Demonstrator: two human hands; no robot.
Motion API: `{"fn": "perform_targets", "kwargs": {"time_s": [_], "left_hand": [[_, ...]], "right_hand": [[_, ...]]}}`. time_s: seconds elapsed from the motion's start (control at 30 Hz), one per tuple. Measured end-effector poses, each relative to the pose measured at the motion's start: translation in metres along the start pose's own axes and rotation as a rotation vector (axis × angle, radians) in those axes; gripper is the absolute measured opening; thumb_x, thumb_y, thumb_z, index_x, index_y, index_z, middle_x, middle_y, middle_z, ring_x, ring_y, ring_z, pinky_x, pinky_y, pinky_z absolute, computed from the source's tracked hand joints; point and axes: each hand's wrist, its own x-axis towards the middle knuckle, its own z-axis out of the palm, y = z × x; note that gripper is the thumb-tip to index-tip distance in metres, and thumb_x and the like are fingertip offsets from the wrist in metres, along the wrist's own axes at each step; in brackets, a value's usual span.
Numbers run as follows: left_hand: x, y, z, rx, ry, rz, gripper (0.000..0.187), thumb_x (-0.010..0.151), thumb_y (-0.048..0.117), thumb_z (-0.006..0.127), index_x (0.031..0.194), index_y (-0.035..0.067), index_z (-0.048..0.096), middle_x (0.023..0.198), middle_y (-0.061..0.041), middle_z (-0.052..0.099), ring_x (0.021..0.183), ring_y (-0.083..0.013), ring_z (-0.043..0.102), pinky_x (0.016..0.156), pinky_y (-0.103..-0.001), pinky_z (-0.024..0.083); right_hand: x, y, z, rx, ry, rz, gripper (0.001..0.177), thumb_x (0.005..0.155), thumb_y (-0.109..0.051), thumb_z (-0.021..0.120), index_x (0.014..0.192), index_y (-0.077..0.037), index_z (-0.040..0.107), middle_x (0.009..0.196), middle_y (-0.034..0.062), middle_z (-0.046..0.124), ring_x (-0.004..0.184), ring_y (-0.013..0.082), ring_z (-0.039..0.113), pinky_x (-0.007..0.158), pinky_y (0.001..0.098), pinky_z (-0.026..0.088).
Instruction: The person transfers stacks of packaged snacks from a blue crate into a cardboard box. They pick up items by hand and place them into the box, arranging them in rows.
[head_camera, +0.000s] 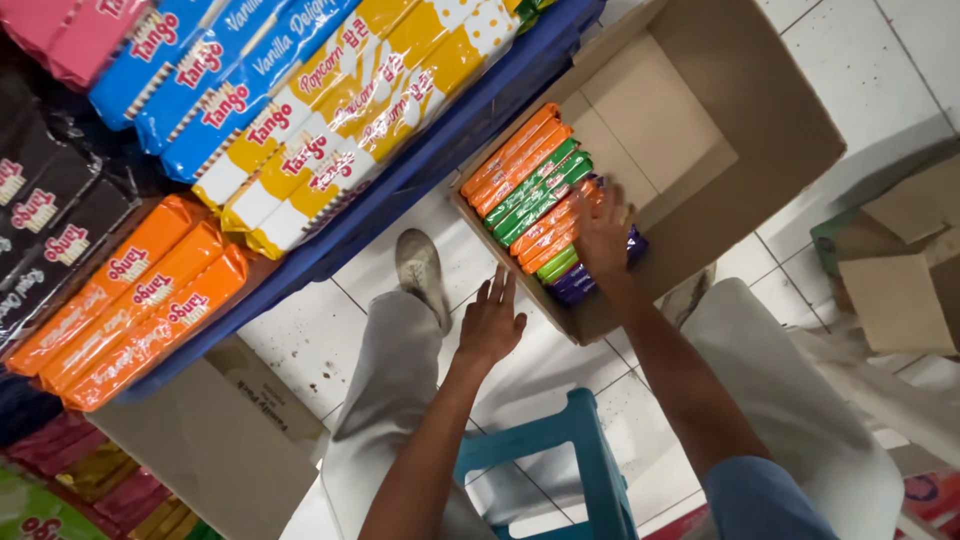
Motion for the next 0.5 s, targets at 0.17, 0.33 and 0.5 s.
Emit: {"fn": "perform_targets", "kwargs": {"time_s": [0.17,0.33,0.5], "left_hand": [[0.003,-0.003,0.000,-0.019,-0.025,-0.017,0.075,0.099,0.037,0.047,0.164,0.011,0.020,0.172,-0.013,0.015,0.152,-0.0389,0.028,0.107,-0.052,0.047],[0.002,-0.003,0.001,-0.056,-0.033,-0.020,0.078,0.097,0.039,0.049,0.164,0.011,0.019,0.172,-0.012,0.014,0.153,-0.0391,0.026,0.109,-0.053,0.045],[0.002,-0.001,-0.003,-0.086,-0.032,-0.017,0.078,0.097,0.038,0.050,0.164,0.010,0.020,0.172,-0.014,0.014,0.152,-0.0399,0.027,0.109,-0.053,0.044]], "right_hand": [[-0.013,-0.009,0.004,0.618,-0.039,0.445,0.103,0.073,-0.002,0.076,0.159,-0.012,0.020,0.148,0.0347,0.033,0.131,0.0545,0.048,0.094,0.0578,0.053],[-0.027,0.008,0.042,1.068,-0.193,0.530,0.096,0.078,0.015,0.043,0.160,-0.019,0.009,0.131,0.0237,0.047,0.113,0.0369,0.064,0.080,0.0232,0.054],[-0.020,0.006,0.018,1.220,-0.284,0.476,0.112,0.075,0.016,0.049,0.165,-0.023,-0.004,0.133,0.0270,0.044,0.110,0.0336,0.064,0.087,0.0246,0.054]]}}
